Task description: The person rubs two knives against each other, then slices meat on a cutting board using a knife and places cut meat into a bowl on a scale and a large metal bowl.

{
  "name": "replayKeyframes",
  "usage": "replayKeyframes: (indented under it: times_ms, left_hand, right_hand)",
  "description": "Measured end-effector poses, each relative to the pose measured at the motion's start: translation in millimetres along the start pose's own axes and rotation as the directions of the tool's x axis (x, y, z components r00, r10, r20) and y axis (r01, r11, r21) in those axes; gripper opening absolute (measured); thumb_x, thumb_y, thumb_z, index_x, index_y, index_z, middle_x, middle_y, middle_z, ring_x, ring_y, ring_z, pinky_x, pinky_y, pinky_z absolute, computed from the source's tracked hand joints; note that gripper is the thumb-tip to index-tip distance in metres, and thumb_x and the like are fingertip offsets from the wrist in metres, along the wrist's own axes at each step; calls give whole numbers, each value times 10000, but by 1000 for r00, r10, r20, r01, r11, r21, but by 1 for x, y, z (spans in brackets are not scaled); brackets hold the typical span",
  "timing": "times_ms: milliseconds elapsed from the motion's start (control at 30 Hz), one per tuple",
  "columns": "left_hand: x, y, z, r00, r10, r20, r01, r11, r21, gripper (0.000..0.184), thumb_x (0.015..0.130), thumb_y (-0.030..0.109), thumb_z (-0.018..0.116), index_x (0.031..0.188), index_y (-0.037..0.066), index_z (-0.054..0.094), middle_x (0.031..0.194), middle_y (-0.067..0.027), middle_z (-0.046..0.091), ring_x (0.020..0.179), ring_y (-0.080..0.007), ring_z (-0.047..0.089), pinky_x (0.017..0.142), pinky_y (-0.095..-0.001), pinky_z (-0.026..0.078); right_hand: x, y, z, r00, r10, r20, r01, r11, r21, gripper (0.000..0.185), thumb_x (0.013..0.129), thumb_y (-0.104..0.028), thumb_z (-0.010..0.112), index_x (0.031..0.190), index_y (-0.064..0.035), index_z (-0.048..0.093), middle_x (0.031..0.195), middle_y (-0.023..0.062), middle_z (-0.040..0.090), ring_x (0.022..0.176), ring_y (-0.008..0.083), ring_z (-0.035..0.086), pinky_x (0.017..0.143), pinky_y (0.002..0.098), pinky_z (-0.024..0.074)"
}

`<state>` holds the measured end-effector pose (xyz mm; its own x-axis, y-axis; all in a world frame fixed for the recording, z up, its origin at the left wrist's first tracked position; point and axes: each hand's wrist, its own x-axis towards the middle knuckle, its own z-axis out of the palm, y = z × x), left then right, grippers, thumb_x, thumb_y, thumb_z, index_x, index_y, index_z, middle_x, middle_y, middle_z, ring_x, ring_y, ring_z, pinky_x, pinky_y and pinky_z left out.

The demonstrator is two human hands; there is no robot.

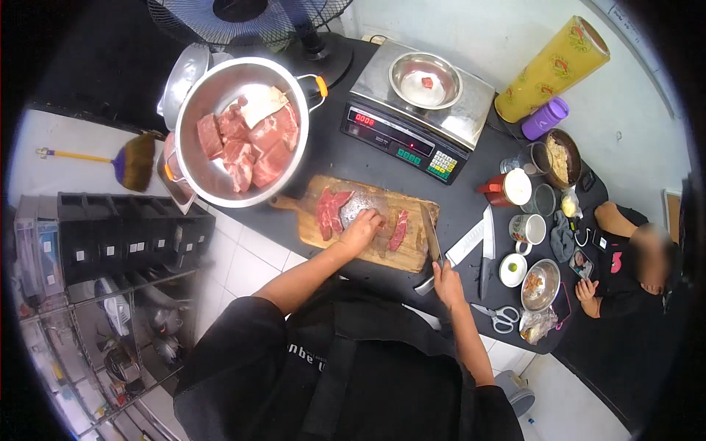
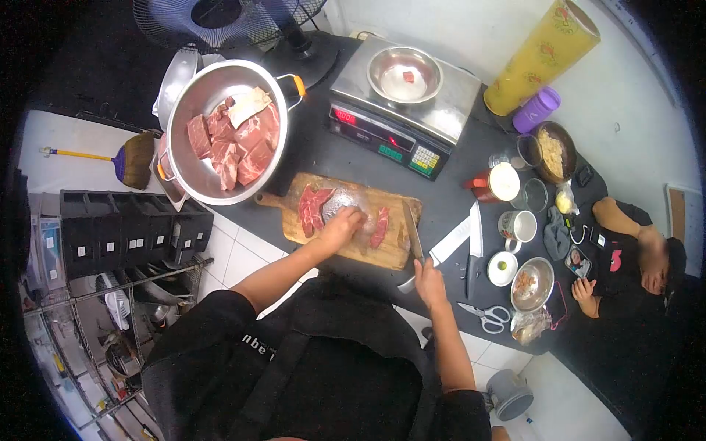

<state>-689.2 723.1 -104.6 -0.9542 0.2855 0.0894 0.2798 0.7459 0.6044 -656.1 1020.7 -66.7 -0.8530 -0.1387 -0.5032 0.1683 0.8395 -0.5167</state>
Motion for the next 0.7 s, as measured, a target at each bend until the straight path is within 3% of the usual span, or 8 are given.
replayKeyframes:
  times_ms: [133,200,233,400,533,600,667,700]
  left_hand:
    - [10,-7,-5,984,-144,-109,125,978,-164,270,820,26,615,1088,40,583,918,-104,611,890,-292,583,824,-374,490]
    - [23,-11,-10,733,-625,269,513,248,-822,203,879,33,597,1082,40,582,908,-85,650,854,-226,605,796,-352,492]
    - [33,2,-34,689,-647,328,493,87,-865,189,886,162,656,1041,60,617,974,-53,661,831,-166,613,705,-338,510]
    - [125,20,-123,874,-412,258,202,-176,-963,199,934,282,586,968,87,597,901,-64,656,774,-148,605,639,-253,479]
    - [248,44,-177,902,-428,-48,304,712,-634,168,900,231,594,939,78,650,843,-115,686,681,-226,630,615,-349,486]
    - [311,18,-155,919,1,-395,-102,967,-235,192,843,183,634,991,69,682,902,-146,694,778,-281,656,683,-376,507]
    - [381,-40,-115,974,205,-95,-200,978,59,167,834,110,602,962,96,708,934,-170,692,871,-312,678,753,-418,526]
    - [383,-34,-110,997,83,-6,-82,991,110,250,811,81,578,1022,114,708,976,-183,688,939,-320,669,825,-416,528]
  right_hand:
    - [2,7,2,1000,-6,8,6,1000,-6,434,982,-367,455,1021,64,481,790,363,604,801,540,589,703,583,468]
    - [2,8,2,1000,-22,1,22,1000,-5,427,978,-370,458,1029,53,482,784,354,614,790,533,602,708,587,475]
    - [2,7,1,1000,-20,4,20,1000,2,424,978,-366,461,1034,54,480,785,355,614,785,532,603,704,587,476]
    - [1,10,5,1000,-7,-14,8,1000,11,412,976,-353,472,1044,53,476,779,359,612,780,531,604,707,588,475]
    - [-4,4,10,999,4,-33,-3,1000,18,414,979,-353,460,1053,55,467,784,355,614,790,536,600,713,582,477]
    - [-6,0,14,997,47,-68,-45,998,31,403,981,-355,463,981,48,479,767,355,603,793,549,580,681,589,465]
    - [-12,-11,13,993,64,-95,-59,997,47,403,979,-358,465,987,45,473,777,363,599,790,551,575,683,593,459]
    - [-10,-9,20,992,70,-108,-65,997,50,399,978,-354,467,985,45,471,791,370,595,793,548,574,682,598,451]
